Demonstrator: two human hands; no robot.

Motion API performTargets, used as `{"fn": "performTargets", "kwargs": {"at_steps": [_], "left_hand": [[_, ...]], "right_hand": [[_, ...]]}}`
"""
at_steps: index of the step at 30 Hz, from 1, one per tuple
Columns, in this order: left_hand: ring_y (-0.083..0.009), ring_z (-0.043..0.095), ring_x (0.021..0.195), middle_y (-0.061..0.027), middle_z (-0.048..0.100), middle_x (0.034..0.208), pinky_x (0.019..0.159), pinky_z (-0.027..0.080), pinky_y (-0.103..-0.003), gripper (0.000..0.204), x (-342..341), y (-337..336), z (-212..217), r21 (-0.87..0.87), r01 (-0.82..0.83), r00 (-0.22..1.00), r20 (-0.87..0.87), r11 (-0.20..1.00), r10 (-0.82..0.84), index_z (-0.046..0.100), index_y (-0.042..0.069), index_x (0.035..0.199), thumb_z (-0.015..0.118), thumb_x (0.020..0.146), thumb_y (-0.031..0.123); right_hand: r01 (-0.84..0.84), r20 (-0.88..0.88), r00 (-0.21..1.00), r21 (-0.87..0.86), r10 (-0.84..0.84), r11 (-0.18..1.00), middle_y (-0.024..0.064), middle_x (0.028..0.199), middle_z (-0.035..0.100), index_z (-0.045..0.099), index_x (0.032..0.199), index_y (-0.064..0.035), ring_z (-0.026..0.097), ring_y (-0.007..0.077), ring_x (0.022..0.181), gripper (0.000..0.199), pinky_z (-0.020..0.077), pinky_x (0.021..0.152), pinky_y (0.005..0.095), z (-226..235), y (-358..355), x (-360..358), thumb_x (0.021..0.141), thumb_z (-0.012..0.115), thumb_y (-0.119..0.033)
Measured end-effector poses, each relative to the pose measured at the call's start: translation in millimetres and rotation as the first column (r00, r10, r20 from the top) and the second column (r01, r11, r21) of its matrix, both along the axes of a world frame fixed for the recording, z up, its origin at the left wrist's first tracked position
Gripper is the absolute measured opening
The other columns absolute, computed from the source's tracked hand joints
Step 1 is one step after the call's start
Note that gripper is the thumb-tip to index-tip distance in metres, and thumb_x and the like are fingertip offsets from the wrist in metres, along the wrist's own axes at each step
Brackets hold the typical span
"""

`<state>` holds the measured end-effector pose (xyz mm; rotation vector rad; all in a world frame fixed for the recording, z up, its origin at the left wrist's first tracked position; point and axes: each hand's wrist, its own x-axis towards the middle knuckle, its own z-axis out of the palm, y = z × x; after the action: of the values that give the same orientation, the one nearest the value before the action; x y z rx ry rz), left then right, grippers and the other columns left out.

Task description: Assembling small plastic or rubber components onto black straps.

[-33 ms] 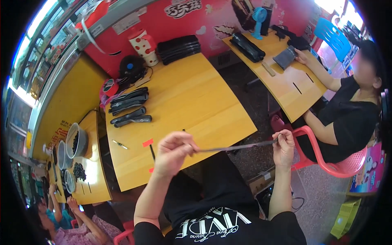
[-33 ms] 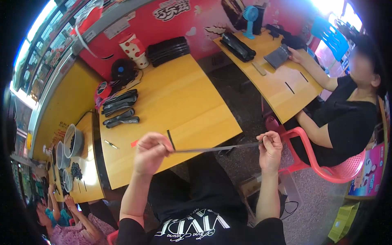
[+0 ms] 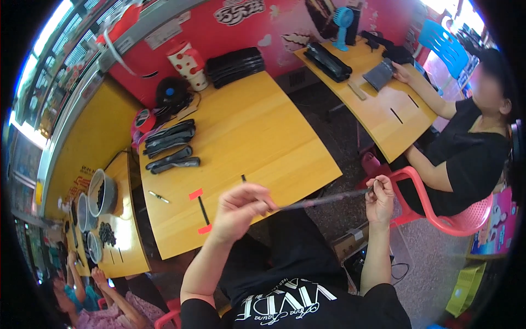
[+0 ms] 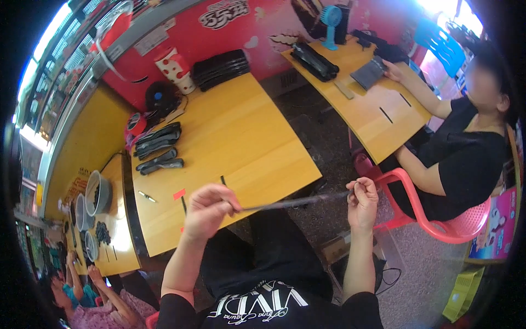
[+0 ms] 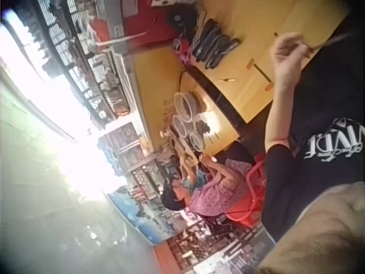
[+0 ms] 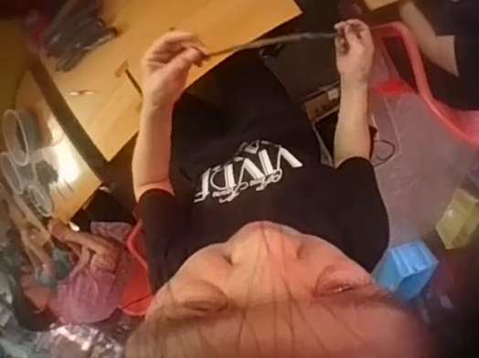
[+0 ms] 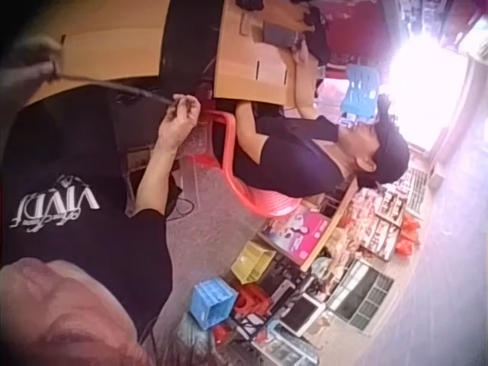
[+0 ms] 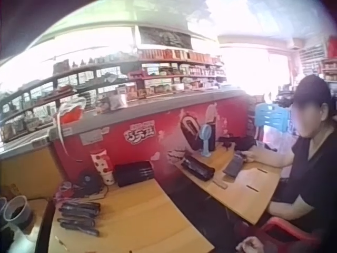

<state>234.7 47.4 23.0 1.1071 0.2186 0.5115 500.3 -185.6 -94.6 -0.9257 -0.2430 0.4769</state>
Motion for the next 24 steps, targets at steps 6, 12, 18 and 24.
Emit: {"fn": "performTargets", "kwargs": {"at_steps": [6,12,18,24], "left_hand": [[-0.0306,0.061,0.095,-0.0139,0.064,0.102,0.081,0.051,-0.037,0.026,53,-24,-15,0.947,0.186,0.945,-0.245,0.263,0.215,0.064,0.0,0.1,0.07,0.075,0.0],[-0.0367,0.053,0.106,-0.0162,0.057,0.115,0.087,0.047,-0.043,0.032,60,-30,-48,0.96,0.187,0.927,-0.243,0.209,0.285,0.063,0.0,0.1,0.073,0.07,0.0],[-0.0364,0.053,0.106,-0.0153,0.058,0.115,0.089,0.046,-0.043,0.033,65,-32,-57,0.972,0.157,0.92,-0.209,0.177,0.332,0.063,0.0,0.098,0.075,0.067,-0.001],[-0.0358,0.053,0.106,-0.0144,0.058,0.114,0.087,0.047,-0.043,0.032,64,-31,-56,0.969,0.154,0.909,-0.216,0.194,0.357,0.064,0.001,0.097,0.075,0.067,0.0]], "right_hand": [[0.339,-0.265,0.811,-0.515,-0.522,0.787,0.0031,0.085,0.067,0.058,0.101,-0.0129,0.06,0.0072,0.063,0.007,0.0417,0.052,0.0193,-108,-45,28,0.095,0.057,-0.011],[0.075,-0.137,0.972,-0.584,-0.19,0.808,0.0055,0.082,0.066,0.064,0.097,-0.0023,0.062,0.0135,0.07,0.012,0.0464,0.062,0.0252,-173,-21,39,0.085,0.062,-0.002],[0.008,-0.062,0.998,-0.112,-0.015,0.994,0.0059,0.087,0.065,0.064,0.094,-0.0038,0.061,0.0138,0.079,0.011,0.0457,0.073,0.0246,-137,57,73,0.084,0.064,-0.001],[-0.045,-0.409,0.9,0.256,0.151,0.966,0.0108,0.098,0.066,0.063,0.093,-0.0023,0.063,0.0214,0.091,0.01,0.05,0.081,0.0298,-160,115,101,0.086,0.059,0.003]]}}
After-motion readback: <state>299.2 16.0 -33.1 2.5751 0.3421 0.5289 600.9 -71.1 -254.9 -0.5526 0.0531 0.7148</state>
